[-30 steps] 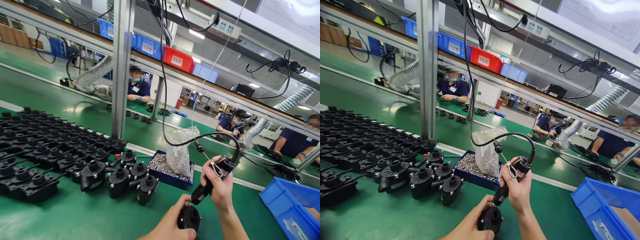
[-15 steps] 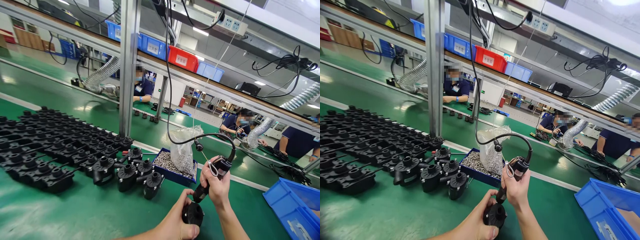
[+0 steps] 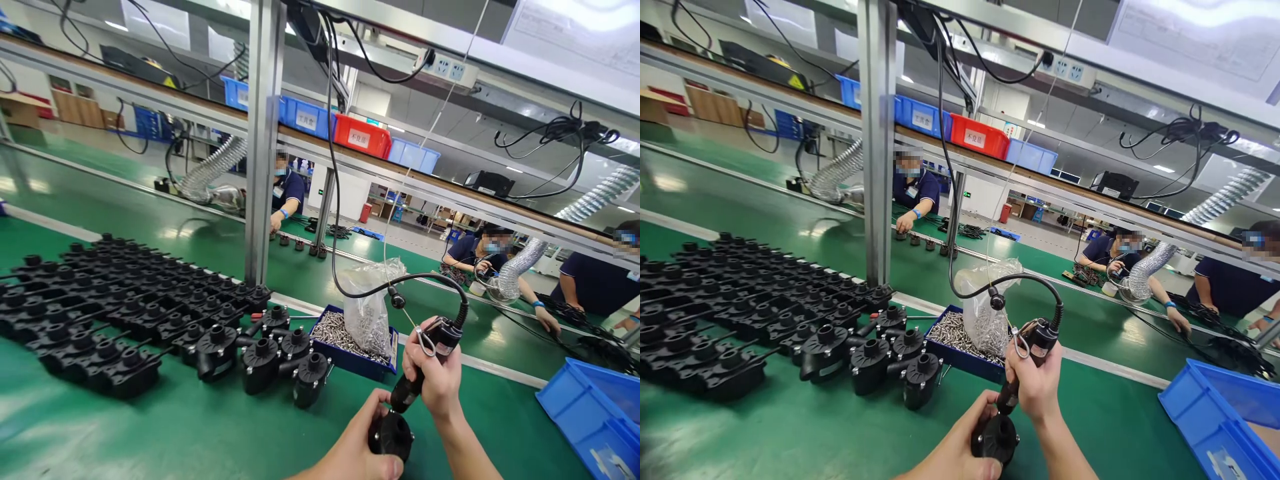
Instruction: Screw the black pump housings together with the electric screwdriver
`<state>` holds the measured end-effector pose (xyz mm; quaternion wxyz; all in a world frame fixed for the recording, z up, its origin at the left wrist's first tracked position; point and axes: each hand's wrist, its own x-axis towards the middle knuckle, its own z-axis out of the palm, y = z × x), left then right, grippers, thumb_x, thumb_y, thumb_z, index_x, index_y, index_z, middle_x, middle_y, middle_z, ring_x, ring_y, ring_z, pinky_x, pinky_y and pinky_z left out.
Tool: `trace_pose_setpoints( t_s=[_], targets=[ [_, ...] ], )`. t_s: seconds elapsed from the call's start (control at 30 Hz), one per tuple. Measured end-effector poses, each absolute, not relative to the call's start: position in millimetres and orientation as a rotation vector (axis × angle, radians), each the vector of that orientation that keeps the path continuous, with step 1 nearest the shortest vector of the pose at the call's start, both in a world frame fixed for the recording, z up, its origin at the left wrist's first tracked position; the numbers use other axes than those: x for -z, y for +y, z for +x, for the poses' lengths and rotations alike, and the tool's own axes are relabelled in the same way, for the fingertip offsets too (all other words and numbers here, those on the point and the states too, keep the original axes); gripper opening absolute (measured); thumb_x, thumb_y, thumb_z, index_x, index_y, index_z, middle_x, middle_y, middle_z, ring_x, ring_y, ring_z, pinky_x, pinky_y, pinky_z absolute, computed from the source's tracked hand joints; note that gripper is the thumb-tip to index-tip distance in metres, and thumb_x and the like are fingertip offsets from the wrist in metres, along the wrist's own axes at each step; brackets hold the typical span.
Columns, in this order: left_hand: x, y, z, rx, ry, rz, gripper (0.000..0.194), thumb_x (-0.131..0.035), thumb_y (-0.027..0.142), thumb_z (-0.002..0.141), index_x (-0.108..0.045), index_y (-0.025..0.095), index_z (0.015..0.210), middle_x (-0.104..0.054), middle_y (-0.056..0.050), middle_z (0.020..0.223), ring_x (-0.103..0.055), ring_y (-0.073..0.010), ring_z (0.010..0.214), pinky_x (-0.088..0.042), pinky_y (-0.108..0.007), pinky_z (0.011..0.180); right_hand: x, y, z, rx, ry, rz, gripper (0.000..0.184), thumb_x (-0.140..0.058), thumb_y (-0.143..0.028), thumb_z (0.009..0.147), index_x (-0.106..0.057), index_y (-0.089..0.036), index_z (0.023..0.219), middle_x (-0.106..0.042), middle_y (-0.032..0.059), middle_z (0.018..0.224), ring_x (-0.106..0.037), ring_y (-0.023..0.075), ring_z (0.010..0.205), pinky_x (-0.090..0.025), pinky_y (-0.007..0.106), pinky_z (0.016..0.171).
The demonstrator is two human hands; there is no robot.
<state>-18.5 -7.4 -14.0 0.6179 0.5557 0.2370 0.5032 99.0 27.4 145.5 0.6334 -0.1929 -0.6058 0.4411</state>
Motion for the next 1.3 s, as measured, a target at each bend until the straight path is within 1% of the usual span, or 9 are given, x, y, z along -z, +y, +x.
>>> trace_pose_setpoints(
  t_s=[0.17,0.33,0.47,0.53,0.63,0.77,0.87,1.07,1.3],
  targets=[
    [12,-5,-20,-1.142,0.564,1.272,0.072,-0.090,0.030,0.061,-0.056,0.021,0.124,-0.071,-0.002,0.101,-0.055,-0.0137,0.079,-0.039,-0.026,0.068,-141,29,100,-1.016,-1.394,-0.430,0.037,-0.081,-0.039,0.093,-0.051,-0.020,0.083,-0.050,-0.0042,0.065,-0.043,0.0091,0.043,-0.037,0.022,0.041],
    [10,-5,-20,-1.105,0.562,1.213,0.072,-0.090,0.032,0.060,-0.054,0.022,0.121,-0.067,-0.001,0.099,-0.050,-0.0081,0.064,-0.037,-0.022,0.057,-137,33,103,-1.006,-1.390,-0.433,0.035,-0.082,-0.039,0.093,-0.052,-0.021,0.089,-0.052,-0.0043,0.064,-0.045,0.0096,0.043,-0.036,0.021,0.042],
    [4,-3,-25,-1.062,0.591,1.244,0.076,-0.091,0.033,0.057,-0.055,0.021,0.123,-0.070,-0.006,0.104,-0.056,-0.0144,0.075,-0.040,-0.025,0.063,-141,33,106,-0.994,-1.419,-0.424,0.034,-0.082,-0.039,0.093,-0.053,-0.020,0.089,-0.055,-0.0033,0.064,-0.048,0.0106,0.043,-0.039,0.022,0.043],
    [-1,2,-31,-1.065,0.621,1.295,0.075,-0.091,0.035,0.058,-0.056,0.020,0.122,-0.069,-0.005,0.101,-0.054,-0.0159,0.080,-0.041,-0.027,0.068,-147,29,108,-0.956,-1.367,-0.411,0.032,-0.083,-0.037,0.092,-0.055,-0.020,0.093,-0.058,-0.0028,0.067,-0.051,0.0111,0.043,-0.041,0.022,0.043],
    [-8,11,-43,-1.068,0.674,1.381,0.069,-0.090,0.043,0.067,-0.057,0.019,0.122,-0.063,-0.001,0.096,-0.050,-0.0167,0.084,-0.040,-0.029,0.075,-156,18,114,-0.883,-1.259,-0.336,0.027,-0.081,-0.029,0.094,-0.055,-0.023,0.100,-0.062,-0.0035,0.072,-0.056,0.0113,0.046,-0.046,0.021,0.046],
    [-9,20,-54,-1.048,0.668,1.395,0.075,-0.081,0.069,0.082,-0.056,0.021,0.133,-0.060,-0.003,0.101,-0.051,-0.0194,0.090,-0.042,-0.033,0.082,-161,3,118,-0.985,-1.291,-0.261,0.022,-0.076,-0.024,0.097,-0.055,-0.025,0.104,-0.065,-0.0030,0.077,-0.058,0.0118,0.048,-0.046,0.021,0.047],
    [-4,21,-54,-1.066,0.662,1.403,0.085,-0.077,0.081,0.081,-0.054,0.021,0.138,-0.060,-0.004,0.104,-0.053,-0.0208,0.092,-0.043,-0.034,0.084,-160,0,113,-1.076,-1.333,-0.284,0.023,-0.078,-0.027,0.096,-0.056,-0.024,0.103,-0.066,-0.0019,0.076,-0.057,0.0112,0.047,-0.044,0.020,0.046],
    [-5,19,-50,-1.065,0.639,1.394,0.090,-0.076,0.086,0.079,-0.053,0.020,0.136,-0.061,-0.004,0.103,-0.055,-0.0201,0.087,-0.046,-0.035,0.080,-158,3,102,-1.120,-1.334,-0.318,0.033,-0.084,-0.032,0.091,-0.054,-0.022,0.099,-0.064,-0.0028,0.072,-0.055,0.0101,0.045,-0.041,0.018,0.045],
    [-9,20,-50,-1.073,0.642,1.417,0.090,-0.075,0.090,0.075,-0.055,0.019,0.126,-0.058,-0.001,0.094,-0.049,-0.0169,0.080,-0.045,-0.032,0.074,-156,7,104,-1.130,-1.365,-0.320,0.033,-0.085,-0.034,0.095,-0.054,-0.022,0.101,-0.064,-0.0032,0.074,-0.056,0.0090,0.047,-0.043,0.018,0.047]
  ],
)
